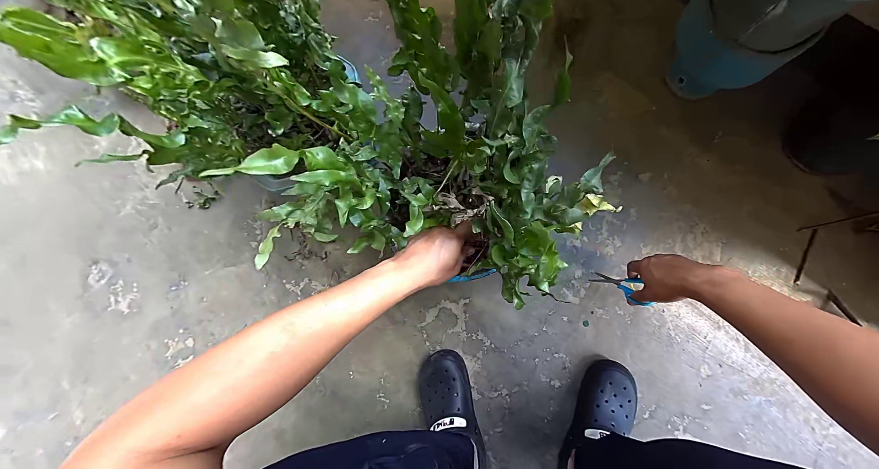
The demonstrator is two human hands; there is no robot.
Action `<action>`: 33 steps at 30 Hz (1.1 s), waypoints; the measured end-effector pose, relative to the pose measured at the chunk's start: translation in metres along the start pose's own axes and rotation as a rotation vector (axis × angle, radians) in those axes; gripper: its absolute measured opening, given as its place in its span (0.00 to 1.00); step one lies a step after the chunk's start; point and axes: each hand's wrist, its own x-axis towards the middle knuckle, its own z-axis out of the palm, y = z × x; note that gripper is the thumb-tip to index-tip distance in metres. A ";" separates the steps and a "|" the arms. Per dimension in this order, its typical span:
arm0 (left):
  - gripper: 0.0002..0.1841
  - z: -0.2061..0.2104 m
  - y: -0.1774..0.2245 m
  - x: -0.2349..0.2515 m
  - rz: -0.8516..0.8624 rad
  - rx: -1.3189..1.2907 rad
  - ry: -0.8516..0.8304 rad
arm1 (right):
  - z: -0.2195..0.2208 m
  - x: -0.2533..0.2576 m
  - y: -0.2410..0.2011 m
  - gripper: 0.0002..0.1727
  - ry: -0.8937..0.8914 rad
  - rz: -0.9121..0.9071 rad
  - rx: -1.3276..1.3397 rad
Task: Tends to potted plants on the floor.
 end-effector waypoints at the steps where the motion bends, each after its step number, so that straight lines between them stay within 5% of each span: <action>1: 0.19 0.004 -0.002 0.001 0.000 -0.014 -0.009 | 0.002 0.002 0.001 0.30 -0.008 -0.003 -0.007; 8: 0.17 0.002 0.002 0.012 0.007 0.016 -0.060 | 0.000 -0.003 -0.002 0.33 -0.086 0.038 -0.060; 15: 0.15 0.006 -0.008 0.004 0.060 -0.083 0.101 | 0.002 -0.006 -0.001 0.32 -0.083 0.038 -0.054; 19: 0.10 -0.003 -0.020 -0.019 0.155 -0.037 -0.060 | 0.001 -0.004 -0.001 0.33 -0.073 0.037 -0.050; 22: 0.13 -0.050 -0.008 -0.070 0.153 0.066 -0.278 | -0.003 -0.003 -0.001 0.33 -0.052 0.028 -0.030; 24: 0.11 -0.081 -0.009 -0.105 0.303 -0.029 -0.070 | -0.004 -0.003 -0.001 0.33 -0.062 0.022 -0.029; 26: 0.12 -0.101 -0.012 -0.113 0.410 -0.084 0.373 | -0.001 0.001 0.001 0.33 -0.069 0.031 -0.044; 28: 0.16 -0.112 -0.011 -0.093 0.285 -0.105 0.591 | 0.000 0.003 -0.001 0.33 -0.076 0.043 -0.065; 31: 0.22 -0.102 -0.004 -0.044 0.007 -0.226 0.369 | -0.001 -0.004 -0.005 0.33 -0.053 0.041 -0.060; 33: 0.21 -0.085 -0.004 -0.022 -0.014 -0.319 0.289 | -0.005 -0.008 -0.011 0.32 -0.024 0.020 -0.040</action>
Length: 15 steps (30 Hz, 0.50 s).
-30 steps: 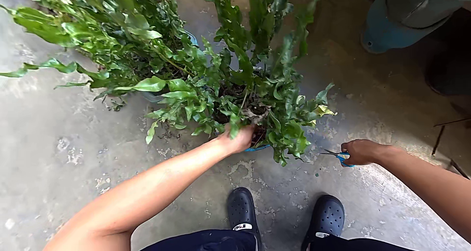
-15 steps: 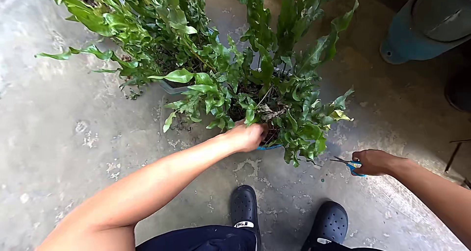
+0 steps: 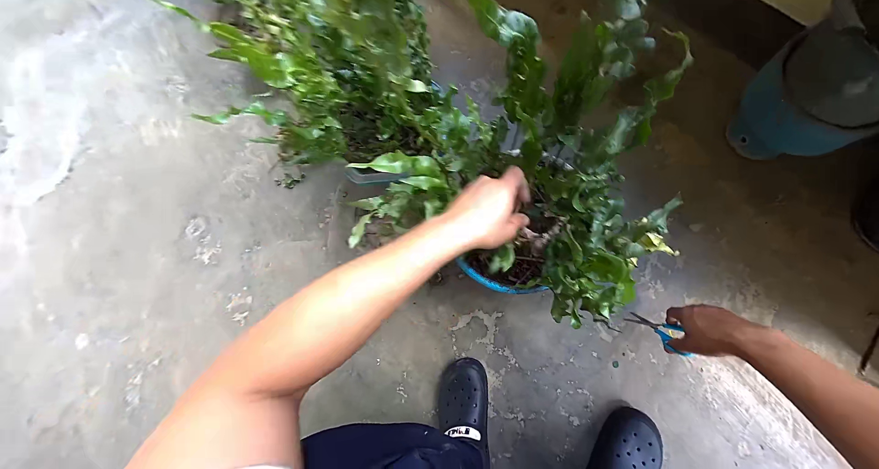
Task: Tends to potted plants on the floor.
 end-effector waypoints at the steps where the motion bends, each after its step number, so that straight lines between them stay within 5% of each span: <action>1: 0.18 0.004 -0.001 0.002 0.007 -0.050 -0.004 | -0.001 -0.002 -0.003 0.32 0.006 -0.012 0.009; 6: 0.09 -0.064 0.005 -0.049 0.211 0.164 0.211 | 0.007 -0.003 -0.002 0.31 -0.051 -0.007 0.011; 9: 0.13 -0.112 -0.037 -0.098 0.338 0.293 0.377 | 0.008 0.000 0.003 0.33 -0.069 0.004 -0.017; 15: 0.15 -0.135 -0.080 -0.192 0.041 0.316 0.345 | -0.004 0.014 0.004 0.33 -0.047 -0.004 -0.024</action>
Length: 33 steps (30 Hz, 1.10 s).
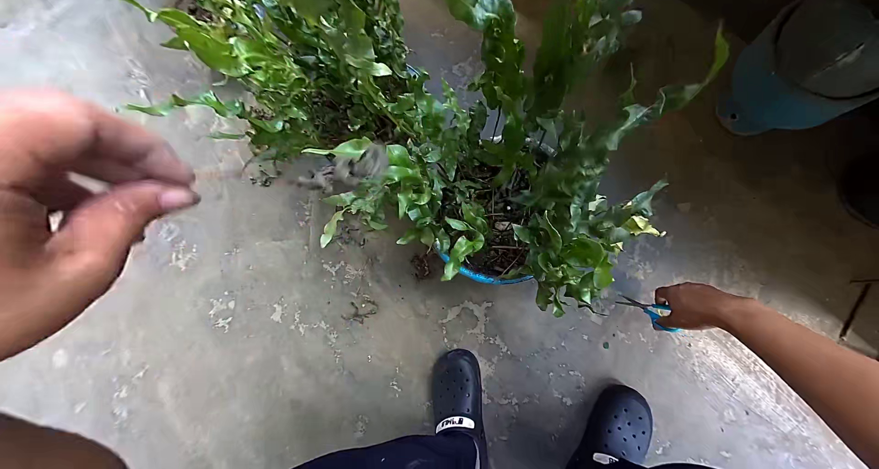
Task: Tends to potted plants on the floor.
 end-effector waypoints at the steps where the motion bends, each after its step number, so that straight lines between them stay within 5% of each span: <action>1: 0.14 0.006 -0.004 -0.008 -0.042 0.057 -0.064 | 0.000 0.005 -0.001 0.33 0.004 -0.009 -0.005; 4: 0.16 0.039 0.014 -0.013 -0.124 0.175 -0.279 | -0.007 0.012 -0.008 0.34 0.011 -0.035 -0.030; 9: 0.17 0.133 0.110 0.033 0.286 -0.068 -0.541 | -0.016 -0.001 -0.020 0.33 0.042 -0.058 -0.014; 14: 0.19 0.205 0.146 0.089 0.124 -0.060 -0.682 | 0.004 -0.017 -0.014 0.33 0.071 -0.056 0.068; 20: 0.24 0.230 0.150 0.116 0.126 0.108 -0.762 | 0.035 -0.027 0.010 0.34 0.017 0.020 0.095; 33: 0.09 0.214 0.130 0.116 0.092 0.125 -0.669 | 0.005 -0.022 0.011 0.32 0.101 0.000 0.123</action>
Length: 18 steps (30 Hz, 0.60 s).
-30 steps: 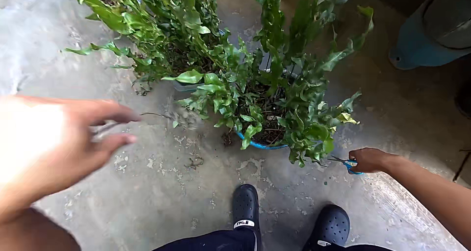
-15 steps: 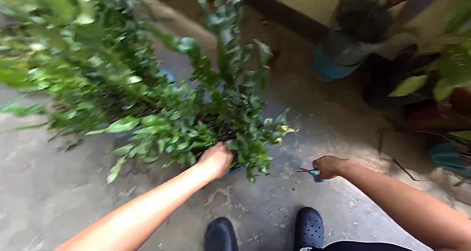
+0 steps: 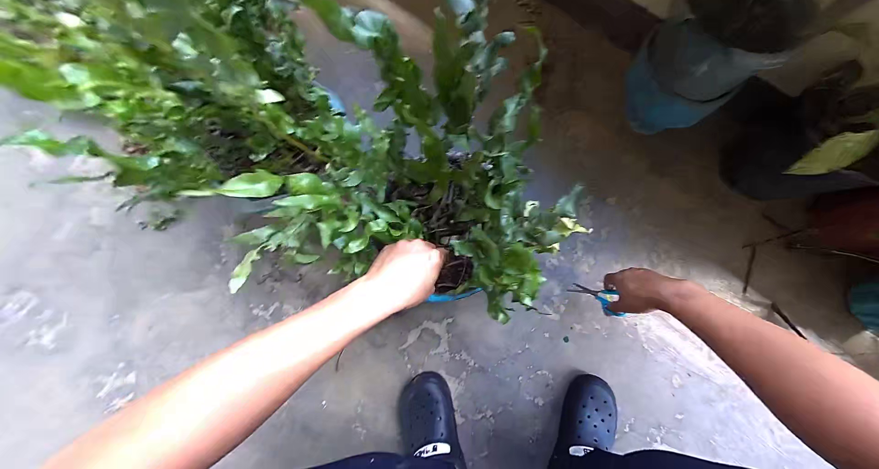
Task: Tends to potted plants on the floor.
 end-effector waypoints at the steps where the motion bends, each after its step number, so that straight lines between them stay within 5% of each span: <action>1: 0.09 -0.003 -0.007 -0.009 0.011 0.012 -0.002 | -0.001 -0.001 0.001 0.31 -0.005 0.003 -0.003; 4: 0.05 -0.014 -0.030 -0.049 0.117 -0.020 -0.041 | 0.001 0.001 0.005 0.33 -0.047 0.036 -0.015; 7: 0.05 -0.018 -0.052 -0.080 0.116 -0.025 -0.259 | 0.006 0.009 0.010 0.33 -0.065 0.048 -0.023; 11: 0.20 0.006 -0.064 -0.066 -0.015 0.028 -0.419 | -0.001 0.015 0.013 0.29 -0.080 0.026 -0.054; 18: 0.19 -0.009 -0.008 -0.040 0.072 0.148 -0.528 | -0.015 0.018 0.011 0.27 -0.015 -0.050 -0.123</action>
